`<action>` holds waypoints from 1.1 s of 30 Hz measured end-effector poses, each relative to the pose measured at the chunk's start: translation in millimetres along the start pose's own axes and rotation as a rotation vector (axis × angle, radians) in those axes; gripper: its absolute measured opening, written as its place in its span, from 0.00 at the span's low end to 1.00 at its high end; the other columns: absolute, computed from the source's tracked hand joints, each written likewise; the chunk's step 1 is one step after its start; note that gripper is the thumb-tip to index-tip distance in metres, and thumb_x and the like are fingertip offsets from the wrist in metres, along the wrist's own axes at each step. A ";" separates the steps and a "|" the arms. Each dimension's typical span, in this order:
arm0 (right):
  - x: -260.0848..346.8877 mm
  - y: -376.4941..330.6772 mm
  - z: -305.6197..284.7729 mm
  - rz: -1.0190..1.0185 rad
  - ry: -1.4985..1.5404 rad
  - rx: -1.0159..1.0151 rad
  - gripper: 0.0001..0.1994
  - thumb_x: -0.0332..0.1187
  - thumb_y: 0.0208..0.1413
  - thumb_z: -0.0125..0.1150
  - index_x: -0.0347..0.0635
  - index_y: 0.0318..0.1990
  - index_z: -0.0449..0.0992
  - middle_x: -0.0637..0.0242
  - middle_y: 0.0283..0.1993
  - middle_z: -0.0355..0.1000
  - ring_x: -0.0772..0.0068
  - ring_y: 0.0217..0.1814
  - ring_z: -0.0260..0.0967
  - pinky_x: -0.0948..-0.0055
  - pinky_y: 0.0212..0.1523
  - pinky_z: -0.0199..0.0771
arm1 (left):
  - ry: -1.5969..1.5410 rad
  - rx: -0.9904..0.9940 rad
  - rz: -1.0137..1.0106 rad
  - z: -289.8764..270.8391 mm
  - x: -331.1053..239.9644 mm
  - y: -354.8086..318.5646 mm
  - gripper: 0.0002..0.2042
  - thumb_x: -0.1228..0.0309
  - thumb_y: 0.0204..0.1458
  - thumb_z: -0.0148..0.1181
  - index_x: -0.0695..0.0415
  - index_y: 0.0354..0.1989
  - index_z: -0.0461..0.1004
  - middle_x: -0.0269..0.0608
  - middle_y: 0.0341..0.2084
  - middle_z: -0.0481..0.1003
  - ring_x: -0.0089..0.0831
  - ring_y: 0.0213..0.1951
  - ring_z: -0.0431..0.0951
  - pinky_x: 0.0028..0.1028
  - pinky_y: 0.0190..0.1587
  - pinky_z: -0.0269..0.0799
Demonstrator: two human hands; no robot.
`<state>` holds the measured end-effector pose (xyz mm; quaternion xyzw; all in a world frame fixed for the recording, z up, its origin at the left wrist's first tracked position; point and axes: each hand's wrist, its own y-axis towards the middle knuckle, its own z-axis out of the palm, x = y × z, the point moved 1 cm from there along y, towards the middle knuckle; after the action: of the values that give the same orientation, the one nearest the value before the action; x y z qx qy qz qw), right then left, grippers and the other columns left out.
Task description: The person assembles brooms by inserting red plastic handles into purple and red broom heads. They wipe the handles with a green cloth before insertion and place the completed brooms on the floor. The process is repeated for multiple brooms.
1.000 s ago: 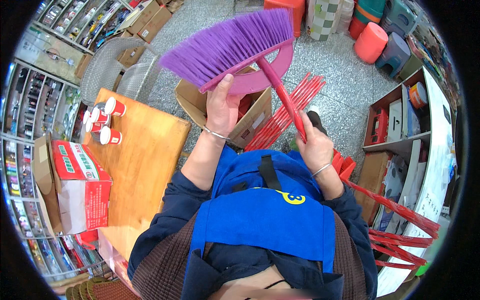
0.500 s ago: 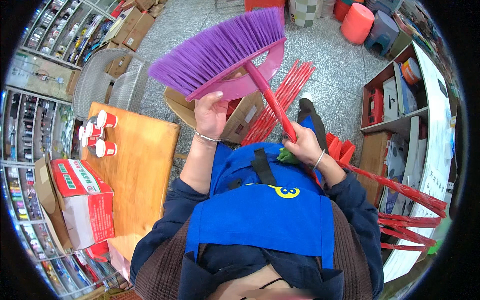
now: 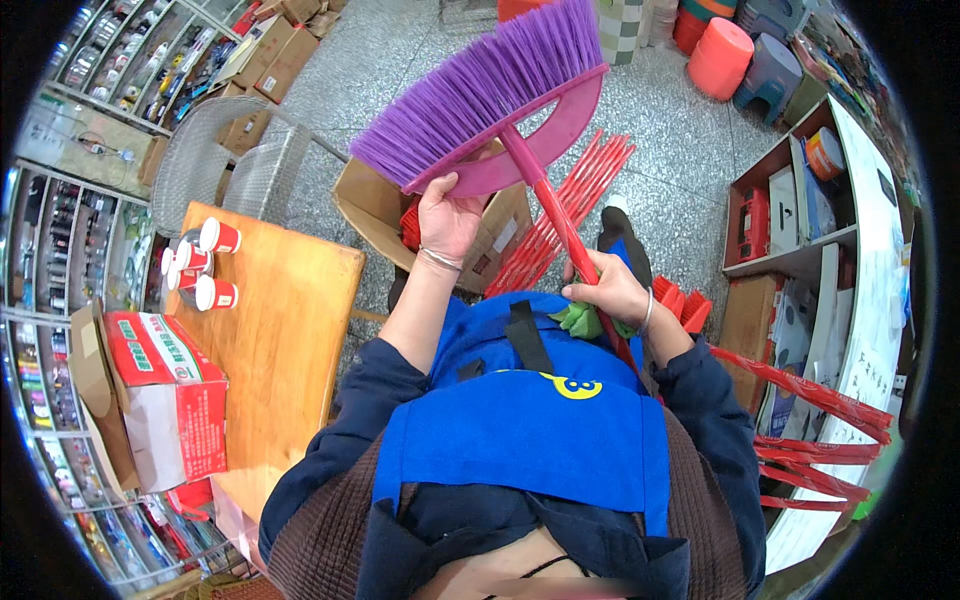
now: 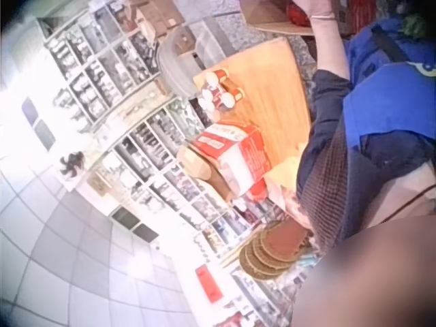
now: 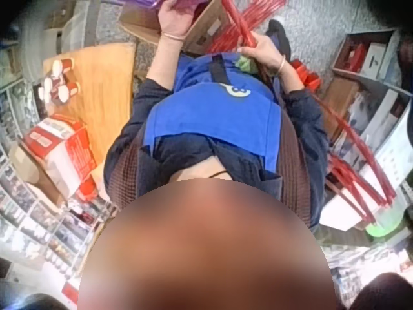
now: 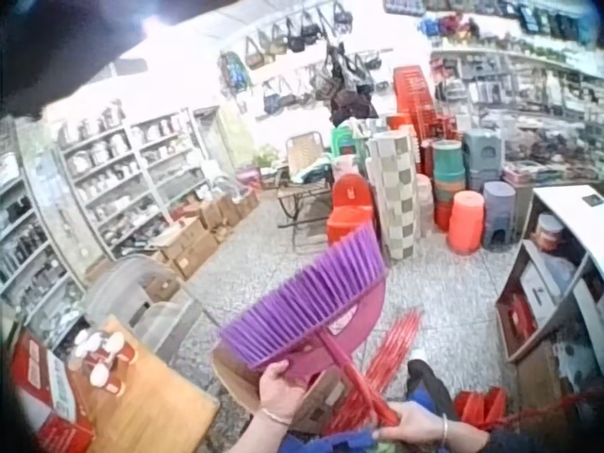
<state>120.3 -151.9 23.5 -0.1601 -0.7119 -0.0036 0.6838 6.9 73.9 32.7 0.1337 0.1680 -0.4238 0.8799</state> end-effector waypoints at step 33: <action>25.2 27.1 19.8 -0.212 -0.883 -0.596 0.16 0.36 0.46 0.61 0.45 0.43 0.68 0.55 0.23 0.72 0.51 0.28 0.73 0.56 0.29 0.72 | 2.006 0.124 0.609 45.6 17.8 -17.9 0.26 0.71 0.46 0.60 0.66 0.55 0.62 0.56 0.51 0.67 0.50 0.55 0.65 0.40 0.58 0.59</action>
<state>107.0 -116.2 41.0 -0.2605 -0.9118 -0.2068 0.2408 11.4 33.3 65.1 0.5050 0.7575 0.1127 0.3981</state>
